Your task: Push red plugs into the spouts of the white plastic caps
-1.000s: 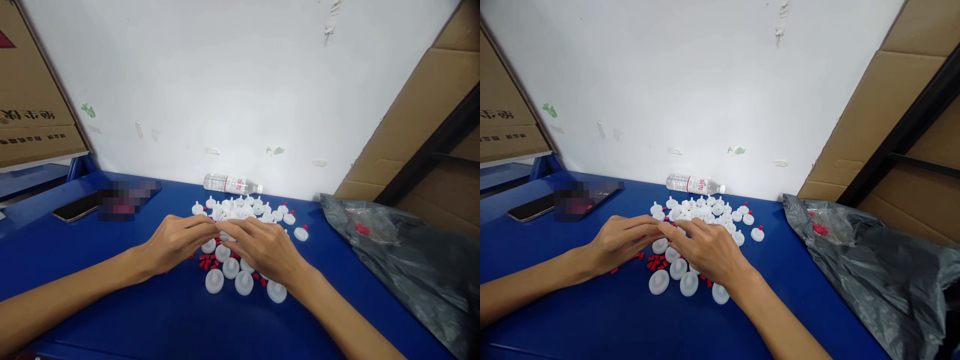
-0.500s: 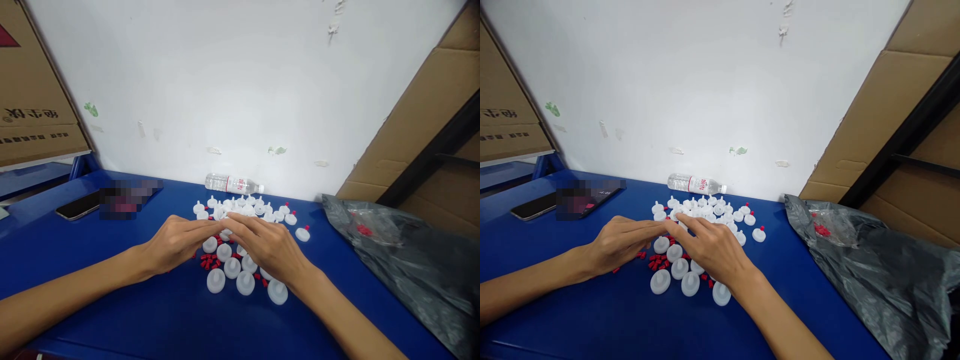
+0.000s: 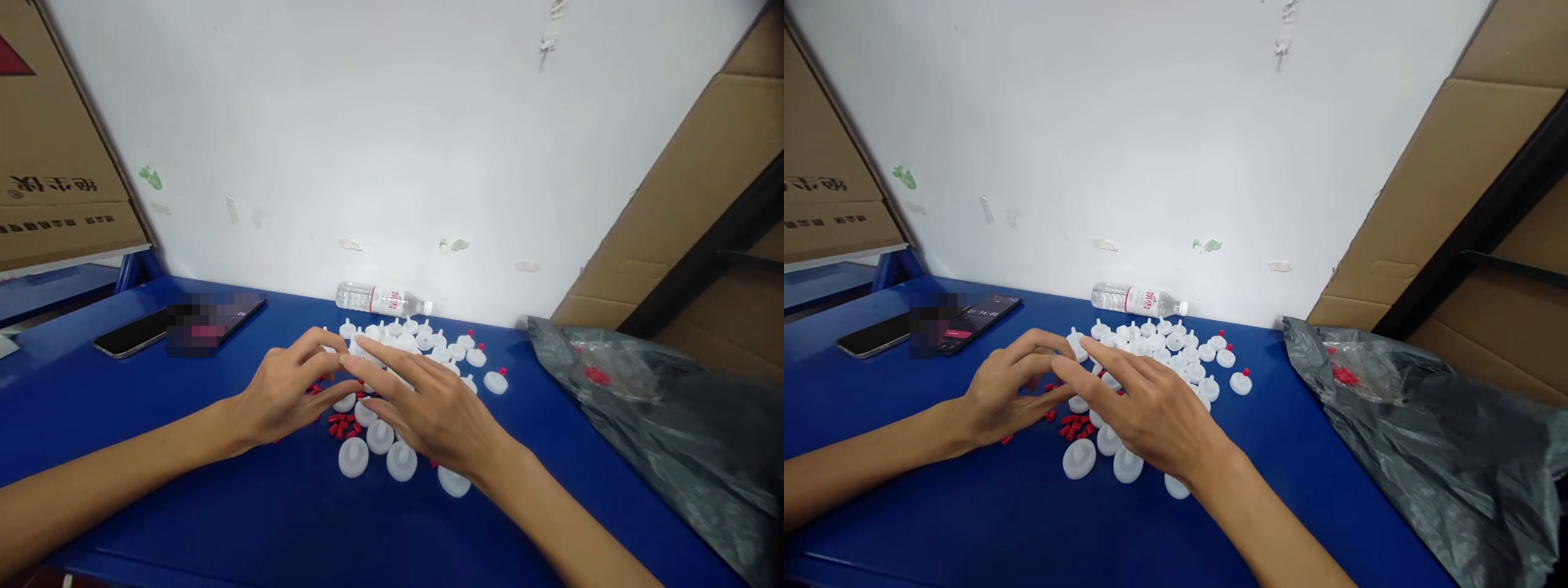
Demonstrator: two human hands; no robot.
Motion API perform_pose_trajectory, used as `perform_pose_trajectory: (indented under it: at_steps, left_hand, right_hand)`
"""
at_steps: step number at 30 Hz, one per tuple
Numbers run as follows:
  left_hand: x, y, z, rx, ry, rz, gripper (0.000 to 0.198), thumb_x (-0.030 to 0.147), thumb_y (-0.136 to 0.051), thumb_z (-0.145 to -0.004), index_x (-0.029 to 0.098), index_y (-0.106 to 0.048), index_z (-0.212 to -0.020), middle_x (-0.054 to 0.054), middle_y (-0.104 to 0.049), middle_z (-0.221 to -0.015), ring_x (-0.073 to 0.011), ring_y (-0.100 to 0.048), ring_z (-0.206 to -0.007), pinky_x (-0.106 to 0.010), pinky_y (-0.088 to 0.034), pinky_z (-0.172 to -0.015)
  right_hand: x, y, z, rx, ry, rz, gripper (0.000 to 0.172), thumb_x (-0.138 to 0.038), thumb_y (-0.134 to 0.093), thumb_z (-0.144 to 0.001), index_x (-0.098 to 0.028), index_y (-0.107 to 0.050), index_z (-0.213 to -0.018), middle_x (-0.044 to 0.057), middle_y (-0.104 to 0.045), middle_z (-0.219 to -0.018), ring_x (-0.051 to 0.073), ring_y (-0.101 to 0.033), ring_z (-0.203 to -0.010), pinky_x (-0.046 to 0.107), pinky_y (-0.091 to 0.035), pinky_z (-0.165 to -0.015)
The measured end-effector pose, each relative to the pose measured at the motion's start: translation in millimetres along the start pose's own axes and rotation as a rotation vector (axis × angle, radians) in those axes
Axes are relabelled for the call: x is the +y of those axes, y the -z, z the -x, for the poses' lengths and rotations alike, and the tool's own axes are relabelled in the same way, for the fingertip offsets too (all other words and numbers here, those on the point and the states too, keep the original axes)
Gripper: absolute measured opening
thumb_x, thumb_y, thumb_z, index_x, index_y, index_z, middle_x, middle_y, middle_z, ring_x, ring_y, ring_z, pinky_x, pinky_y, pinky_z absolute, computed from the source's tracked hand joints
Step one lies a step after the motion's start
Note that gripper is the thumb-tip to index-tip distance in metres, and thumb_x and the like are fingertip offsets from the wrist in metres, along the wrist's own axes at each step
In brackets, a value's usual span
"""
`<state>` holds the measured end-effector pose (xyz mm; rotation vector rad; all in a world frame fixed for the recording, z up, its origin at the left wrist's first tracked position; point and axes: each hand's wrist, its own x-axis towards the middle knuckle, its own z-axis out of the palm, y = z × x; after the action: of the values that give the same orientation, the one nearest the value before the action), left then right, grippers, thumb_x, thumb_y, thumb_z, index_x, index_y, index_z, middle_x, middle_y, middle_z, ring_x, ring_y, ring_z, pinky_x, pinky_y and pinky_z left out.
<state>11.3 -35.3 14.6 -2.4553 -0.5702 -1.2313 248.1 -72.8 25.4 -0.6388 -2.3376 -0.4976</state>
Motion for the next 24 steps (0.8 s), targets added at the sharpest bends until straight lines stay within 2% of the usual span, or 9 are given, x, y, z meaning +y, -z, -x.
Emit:
perform_pose_trajectory:
  at_steps: [2,6,10,14,19,21,24]
  left_hand:
    - [0.8,-0.3,0.9,0.009,0.012,0.029,0.019,0.034,-0.065,-0.101,0.016,-0.059,-0.105,-0.010,-0.065,-0.111,-0.0059,-0.061,-0.058,-0.017,-0.045,-0.044]
    - [1.5,0.0,1.6,-0.004,0.029,0.057,0.029,0.030,-0.069,-0.097,0.017,-0.060,-0.122,-0.015,-0.064,-0.128,-0.0139,-0.073,-0.081,-0.019,-0.053,-0.052]
    - [1.1,0.2,1.2,-0.020,0.030,0.091,0.042,0.029,-0.069,-0.097,0.019,-0.055,-0.136,-0.014,-0.068,-0.125,-0.0194,-0.074,-0.099,-0.022,-0.061,-0.064]
    - [1.6,1.1,0.4,0.011,0.018,0.106,0.047,0.029,-0.069,-0.097,0.021,-0.052,-0.140,-0.012,-0.064,-0.120,-0.0150,-0.074,-0.086,-0.020,-0.060,-0.058]
    - [3.6,4.8,-0.6,-0.049,0.009,0.063,0.054,0.033,-0.067,-0.099,0.020,-0.048,-0.148,-0.020,-0.061,-0.138,-0.0153,-0.077,-0.083,-0.018,-0.059,-0.053]
    - [3.7,4.9,-0.9,-0.065,-0.037,0.069,0.057,0.033,-0.065,-0.100,0.020,-0.044,-0.152,-0.020,-0.066,-0.137,-0.0156,-0.078,-0.081,-0.020,-0.062,-0.059]
    - [3.3,3.7,-1.8,-0.046,-0.093,0.085,0.059,0.031,-0.066,-0.100,0.019,-0.043,-0.153,-0.015,-0.073,-0.129,-0.0192,-0.079,-0.093,-0.023,-0.066,-0.074]
  right_hand:
    - [-2.9,1.7,-1.1,0.004,0.006,-0.008,0.056,-0.005,-0.053,-0.098,-0.019,-0.040,-0.151,0.016,-0.053,-0.153,0.021,-0.067,-0.122,0.038,-0.060,-0.097]
    - [-6.0,4.7,-3.2,-0.009,-0.006,-0.003,0.052,-0.009,-0.055,-0.100,-0.020,-0.040,-0.149,0.018,-0.048,-0.156,0.022,-0.066,-0.121,0.038,-0.060,-0.096]
    - [-5.9,5.3,-4.7,0.038,-0.002,0.002,0.049,-0.009,-0.055,-0.099,-0.020,-0.046,-0.146,0.014,-0.060,-0.145,0.021,-0.066,-0.120,0.037,-0.059,-0.097]
    - [-7.5,4.6,-6.7,0.071,0.023,0.007,0.043,-0.013,-0.056,-0.101,-0.018,-0.049,-0.143,0.013,-0.066,-0.137,0.021,-0.067,-0.119,0.037,-0.059,-0.096]
    - [-9.9,2.0,-7.6,0.095,0.027,-0.032,0.042,-0.012,-0.057,-0.100,-0.018,-0.048,-0.142,0.010,-0.070,-0.127,0.020,-0.069,-0.113,0.036,-0.059,-0.092]
    - [-10.1,0.1,-7.2,0.089,0.027,-0.019,0.041,-0.012,-0.055,-0.101,-0.018,-0.049,-0.141,0.010,-0.072,-0.124,0.020,-0.068,-0.113,0.035,-0.058,-0.093]
    - [-9.7,-2.6,-6.4,0.067,0.032,-0.004,0.041,-0.012,-0.054,-0.101,-0.017,-0.050,-0.141,0.009,-0.073,-0.117,0.018,-0.067,-0.113,0.035,-0.056,-0.099]
